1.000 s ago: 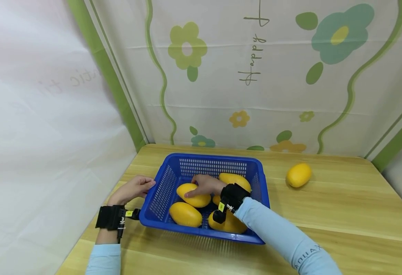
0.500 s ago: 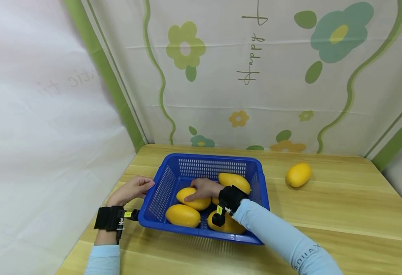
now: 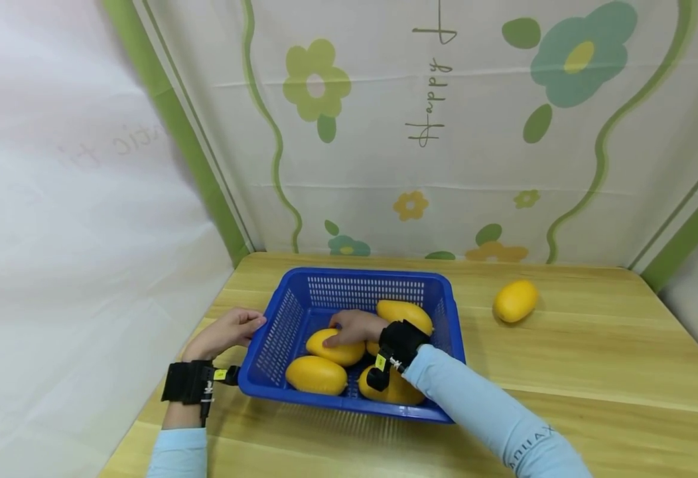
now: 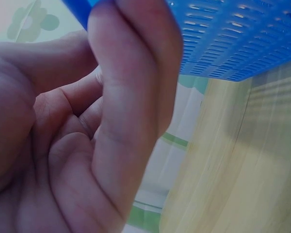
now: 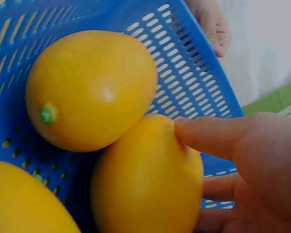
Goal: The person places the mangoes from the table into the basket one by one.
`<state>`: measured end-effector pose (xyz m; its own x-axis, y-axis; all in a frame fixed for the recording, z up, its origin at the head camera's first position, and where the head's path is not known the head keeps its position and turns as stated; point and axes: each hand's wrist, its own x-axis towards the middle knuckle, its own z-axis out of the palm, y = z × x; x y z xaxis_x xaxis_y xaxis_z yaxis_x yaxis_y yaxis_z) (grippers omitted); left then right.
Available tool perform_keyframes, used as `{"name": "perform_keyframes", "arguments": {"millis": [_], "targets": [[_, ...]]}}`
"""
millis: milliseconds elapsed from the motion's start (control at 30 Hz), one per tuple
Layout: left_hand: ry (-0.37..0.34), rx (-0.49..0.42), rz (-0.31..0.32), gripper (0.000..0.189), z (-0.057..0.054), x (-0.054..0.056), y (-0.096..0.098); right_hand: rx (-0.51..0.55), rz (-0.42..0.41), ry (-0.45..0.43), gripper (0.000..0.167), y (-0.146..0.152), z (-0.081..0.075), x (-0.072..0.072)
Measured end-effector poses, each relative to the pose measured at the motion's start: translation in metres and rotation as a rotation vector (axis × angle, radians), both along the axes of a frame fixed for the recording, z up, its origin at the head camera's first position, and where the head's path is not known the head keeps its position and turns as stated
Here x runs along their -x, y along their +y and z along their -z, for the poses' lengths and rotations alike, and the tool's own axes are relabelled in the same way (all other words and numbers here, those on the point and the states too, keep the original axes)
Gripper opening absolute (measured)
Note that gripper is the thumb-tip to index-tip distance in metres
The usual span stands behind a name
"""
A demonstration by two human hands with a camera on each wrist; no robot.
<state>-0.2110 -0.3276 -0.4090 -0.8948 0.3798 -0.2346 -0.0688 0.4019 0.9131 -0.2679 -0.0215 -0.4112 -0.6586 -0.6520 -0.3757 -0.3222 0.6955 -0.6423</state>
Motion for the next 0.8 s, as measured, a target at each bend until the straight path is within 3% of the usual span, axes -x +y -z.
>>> {"name": "perform_keyframes", "arguments": {"millis": [333, 533, 800], "targets": [[0.014, 0.008, 0.003, 0.039, 0.002, 0.000, 0.005, 0.015, -0.014, 0.009, 0.043, 0.010, -0.004, 0.002], [0.021, 0.023, 0.006, 0.040, 0.002, 0.003, 0.008, 0.066, 0.010, -0.027, 0.042, 0.025, -0.020, 0.006], [0.020, 0.026, -0.001, 0.039, -0.001, -0.003, 0.002, 0.097, -0.048, 0.010, 0.033, 0.046, -0.038, 0.004]]}}
